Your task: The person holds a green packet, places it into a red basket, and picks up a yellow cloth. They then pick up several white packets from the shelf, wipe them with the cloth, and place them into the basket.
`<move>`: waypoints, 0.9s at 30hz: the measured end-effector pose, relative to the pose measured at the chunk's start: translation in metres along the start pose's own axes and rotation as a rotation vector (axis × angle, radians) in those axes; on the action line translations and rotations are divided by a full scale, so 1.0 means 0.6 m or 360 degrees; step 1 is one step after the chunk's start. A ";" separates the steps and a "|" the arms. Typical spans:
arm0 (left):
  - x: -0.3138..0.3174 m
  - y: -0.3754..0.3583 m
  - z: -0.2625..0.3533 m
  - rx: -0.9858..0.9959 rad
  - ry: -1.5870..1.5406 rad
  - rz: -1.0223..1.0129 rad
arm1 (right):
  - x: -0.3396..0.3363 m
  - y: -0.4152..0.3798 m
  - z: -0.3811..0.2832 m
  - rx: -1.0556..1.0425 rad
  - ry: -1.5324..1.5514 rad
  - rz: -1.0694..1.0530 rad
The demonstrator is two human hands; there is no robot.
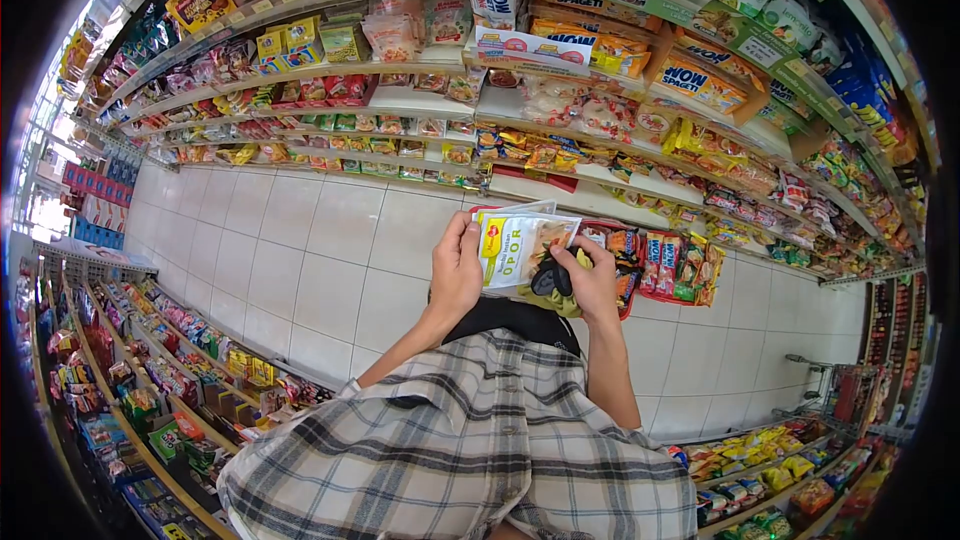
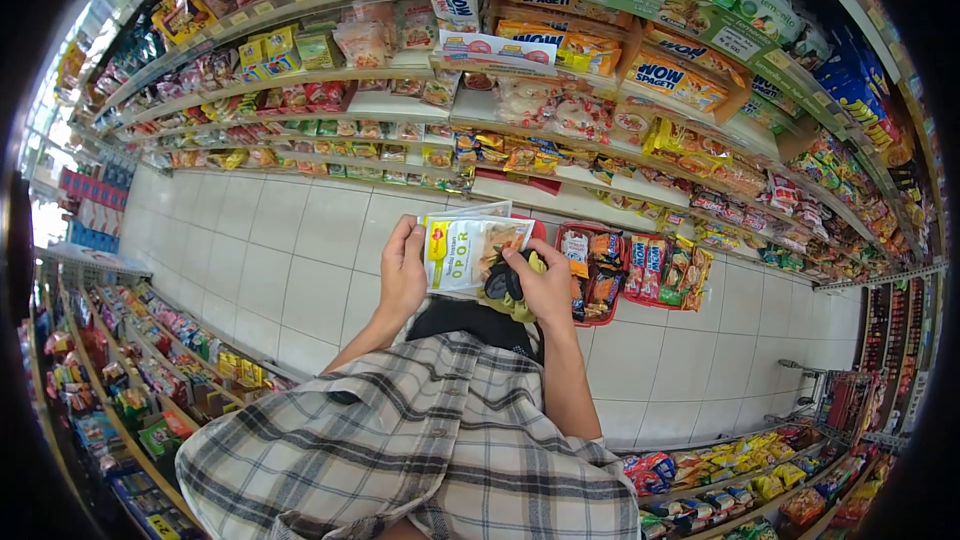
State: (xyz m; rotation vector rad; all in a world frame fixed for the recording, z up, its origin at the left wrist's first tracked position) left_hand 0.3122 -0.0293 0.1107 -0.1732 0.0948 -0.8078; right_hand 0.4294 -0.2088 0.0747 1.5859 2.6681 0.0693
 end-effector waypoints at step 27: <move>-0.007 0.001 -0.061 -0.0373 -0.0745 0.0088 | -0.067 -0.009 -0.147 -0.0667 -0.0334 0.0628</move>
Point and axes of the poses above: each hand's wrist, its own y-axis towards the middle knuckle, its own x-axis out of the palm, z = x × y, the point moved 8 cm from there along y, towards the middle knuckle, and after that the axes turned 13 degrees about -x, right-handed, at the moved point
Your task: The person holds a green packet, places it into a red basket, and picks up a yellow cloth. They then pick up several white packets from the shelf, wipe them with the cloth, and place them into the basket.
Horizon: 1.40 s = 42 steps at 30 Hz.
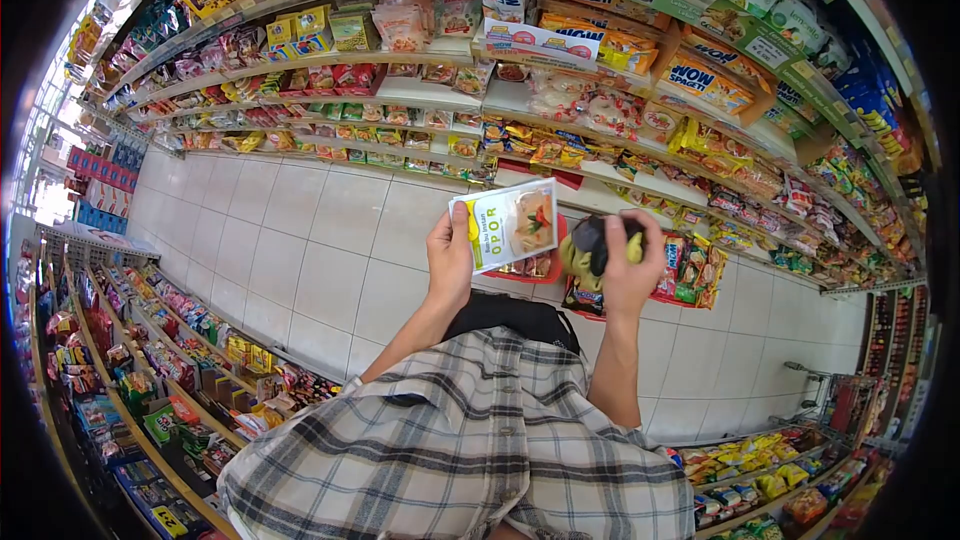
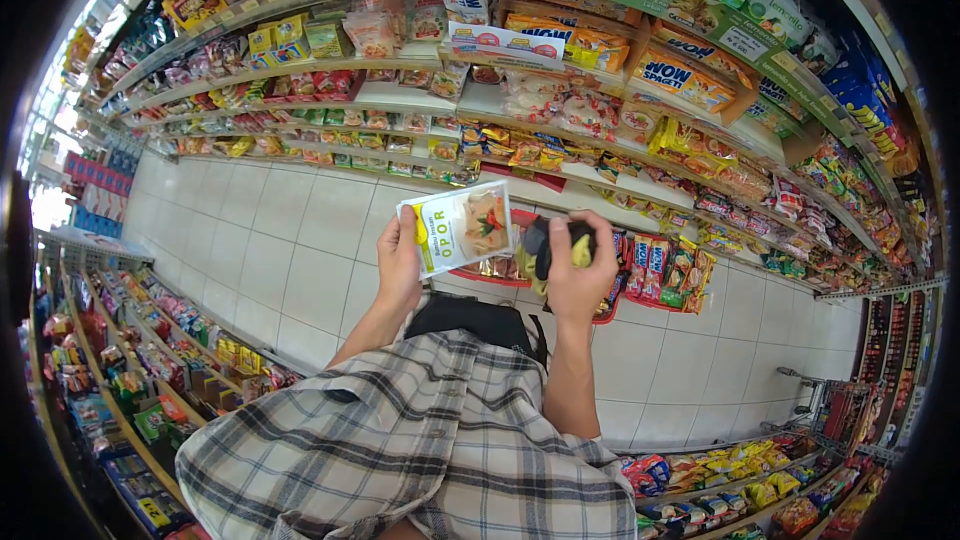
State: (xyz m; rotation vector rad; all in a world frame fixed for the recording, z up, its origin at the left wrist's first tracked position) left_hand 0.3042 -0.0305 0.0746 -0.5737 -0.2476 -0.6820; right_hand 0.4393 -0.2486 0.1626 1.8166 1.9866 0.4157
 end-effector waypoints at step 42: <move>0.030 0.069 0.138 0.0293 0.0217 -0.0394 | 0.270 -0.053 -0.179 -0.1179 0.0087 -0.0429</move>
Point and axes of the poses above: each hand's wrist, its own y-axis towards the middle knuckle, its own x-axis out of the palm, z = x × y, the point moved 8 cm from there along y, towards the middle knuckle, and after that the axes turned 13 degrees about -x, right-handed, at the moved point
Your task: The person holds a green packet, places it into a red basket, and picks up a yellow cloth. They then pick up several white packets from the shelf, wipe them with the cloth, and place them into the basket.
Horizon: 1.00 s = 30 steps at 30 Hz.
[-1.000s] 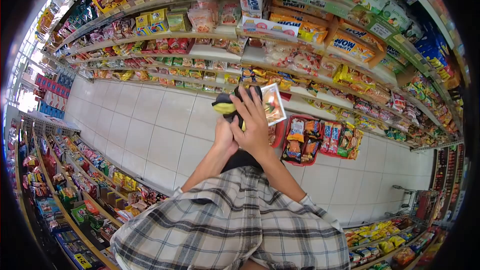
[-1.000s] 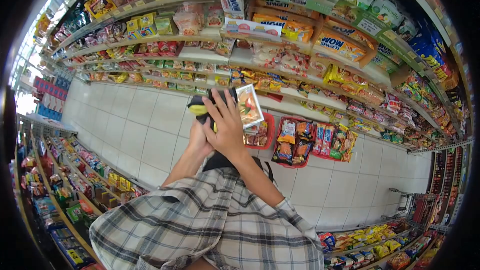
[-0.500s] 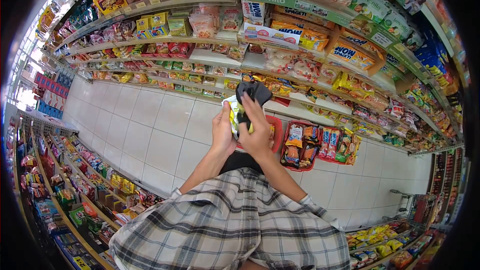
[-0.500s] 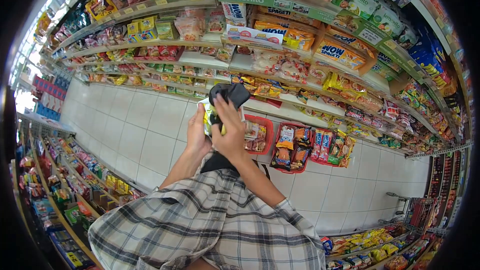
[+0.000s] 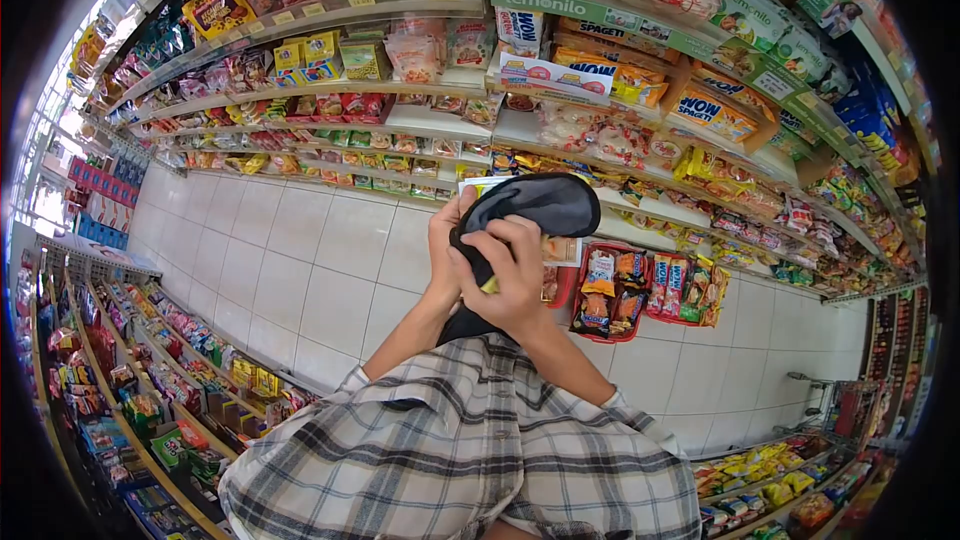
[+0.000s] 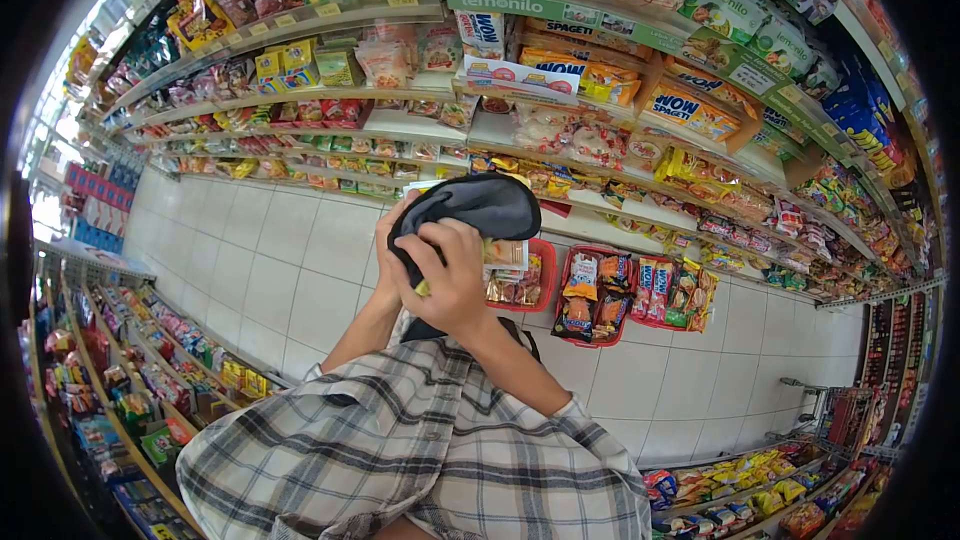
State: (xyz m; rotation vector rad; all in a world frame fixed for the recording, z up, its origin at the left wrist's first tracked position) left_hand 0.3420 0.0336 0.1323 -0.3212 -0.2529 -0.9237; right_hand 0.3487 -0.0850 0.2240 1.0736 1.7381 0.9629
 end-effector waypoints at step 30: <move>-0.138 0.043 0.107 0.0538 0.0308 0.0450 | -0.015 -0.055 0.148 0.1478 0.1100 0.0205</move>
Point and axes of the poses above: each hand's wrist, its own y-axis towards the middle knuckle, its own x-axis out of the palm, z = x × y, the point moved 8 cm from there along y, towards the middle knuckle, and after that the axes turned 13 degrees about -x, right-handed, at the moved point
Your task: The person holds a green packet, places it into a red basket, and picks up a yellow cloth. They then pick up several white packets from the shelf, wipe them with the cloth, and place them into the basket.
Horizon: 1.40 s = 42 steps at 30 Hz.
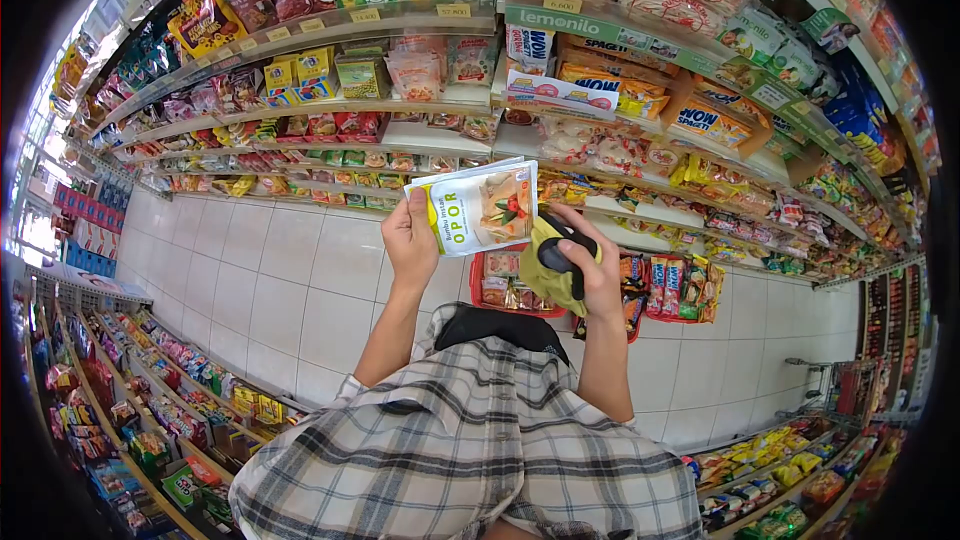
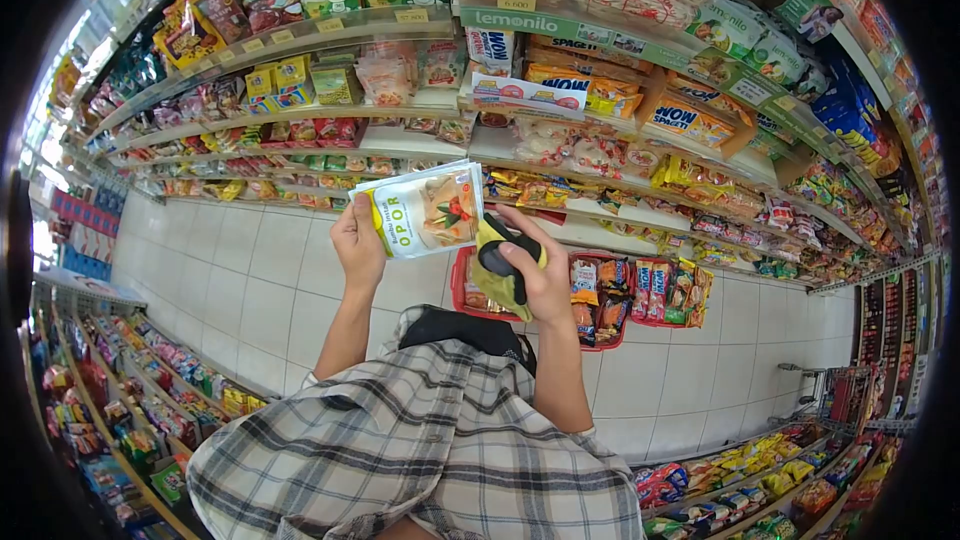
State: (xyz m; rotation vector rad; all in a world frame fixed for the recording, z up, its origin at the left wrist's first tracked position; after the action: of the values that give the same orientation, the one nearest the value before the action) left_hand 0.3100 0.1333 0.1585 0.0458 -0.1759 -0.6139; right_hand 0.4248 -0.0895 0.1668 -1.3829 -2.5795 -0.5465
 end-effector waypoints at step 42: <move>0.010 -0.013 -0.102 -0.0980 -0.1328 -0.0559 | 0.440 -0.034 0.130 -0.0083 -0.1948 -0.1986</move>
State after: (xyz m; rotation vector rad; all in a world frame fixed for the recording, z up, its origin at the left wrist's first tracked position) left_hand 0.3212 0.1231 0.0985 -0.8005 -0.7886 -0.9905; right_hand 0.2629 0.1342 0.1724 0.3752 -4.2100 0.3307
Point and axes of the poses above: each hand's wrist, its own y-axis towards the middle knuckle, its own x-axis out of the palm, z = x × y, the point moved 8 cm from there along y, towards the middle knuckle, and after that the axes turned 13 degrees about -x, right-handed, at the moved point
